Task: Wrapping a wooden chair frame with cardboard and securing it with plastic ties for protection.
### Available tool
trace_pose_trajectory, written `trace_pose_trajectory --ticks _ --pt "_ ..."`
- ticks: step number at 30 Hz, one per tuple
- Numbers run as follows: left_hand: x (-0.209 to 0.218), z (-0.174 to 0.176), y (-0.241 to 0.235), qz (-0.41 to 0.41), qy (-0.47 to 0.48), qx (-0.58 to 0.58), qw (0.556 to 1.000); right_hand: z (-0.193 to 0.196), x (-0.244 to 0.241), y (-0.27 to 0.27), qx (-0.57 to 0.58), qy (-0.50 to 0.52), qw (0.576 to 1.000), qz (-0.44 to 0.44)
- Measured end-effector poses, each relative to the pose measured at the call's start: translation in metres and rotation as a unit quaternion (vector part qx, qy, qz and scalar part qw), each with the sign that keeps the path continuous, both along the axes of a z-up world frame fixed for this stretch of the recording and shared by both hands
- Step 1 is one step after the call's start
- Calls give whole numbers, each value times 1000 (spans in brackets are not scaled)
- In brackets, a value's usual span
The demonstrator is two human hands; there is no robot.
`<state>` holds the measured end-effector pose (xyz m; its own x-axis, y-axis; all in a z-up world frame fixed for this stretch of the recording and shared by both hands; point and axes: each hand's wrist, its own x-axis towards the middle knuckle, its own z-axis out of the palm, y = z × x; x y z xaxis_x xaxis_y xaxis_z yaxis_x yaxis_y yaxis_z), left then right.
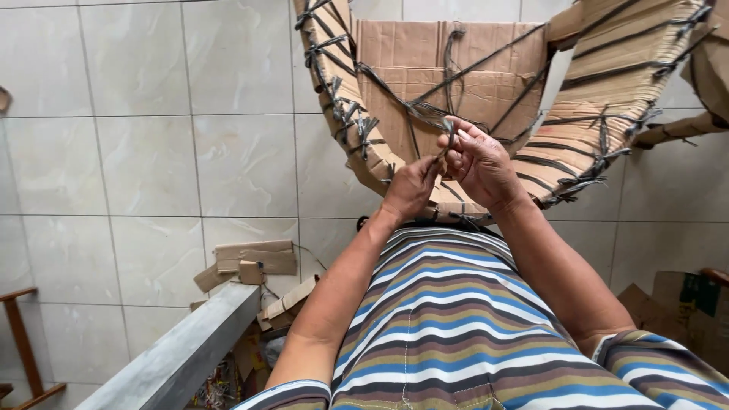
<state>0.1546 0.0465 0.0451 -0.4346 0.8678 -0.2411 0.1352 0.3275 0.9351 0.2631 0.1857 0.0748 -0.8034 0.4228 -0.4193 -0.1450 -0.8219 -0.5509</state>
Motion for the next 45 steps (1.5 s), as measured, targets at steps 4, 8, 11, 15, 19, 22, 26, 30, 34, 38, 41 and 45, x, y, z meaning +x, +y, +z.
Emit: trace_pose_trajectory --ticks 4,8,11,15,19,22,26,30,34,38,41,45 --pt "-1 27 -24 48 -220 48 973 16 -19 -12 115 -81 990 12" --pt "-8 42 -15 134 -405 114 897 46 -26 -17 180 -81 976 90" --pt "-25 45 -7 189 -501 162 829 59 -23 -18 223 -101 957 153" --pt "-36 37 -4 252 -330 81 906 36 -6 -8 262 -131 934 203" --pt "-37 47 -2 273 -286 71 916 49 9 6 271 -146 930 199" --pt "-43 43 -2 287 -271 65 916 51 22 14 280 -179 924 188" --pt "-54 45 -2 305 -267 72 911 4 47 31 288 -193 922 172" --pt "-65 46 -3 315 -253 83 911 2 63 37 275 -217 926 143" --pt "-72 53 -8 329 -243 95 908 -7 73 45 271 -220 930 118" --pt "-79 50 -13 344 -243 114 900 -17 81 52 285 -223 927 97" --pt "-85 52 -19 361 -231 124 895 -13 84 56 291 -218 928 78" --pt "-91 51 -26 383 -221 136 887 -10 89 61 297 -212 929 61"
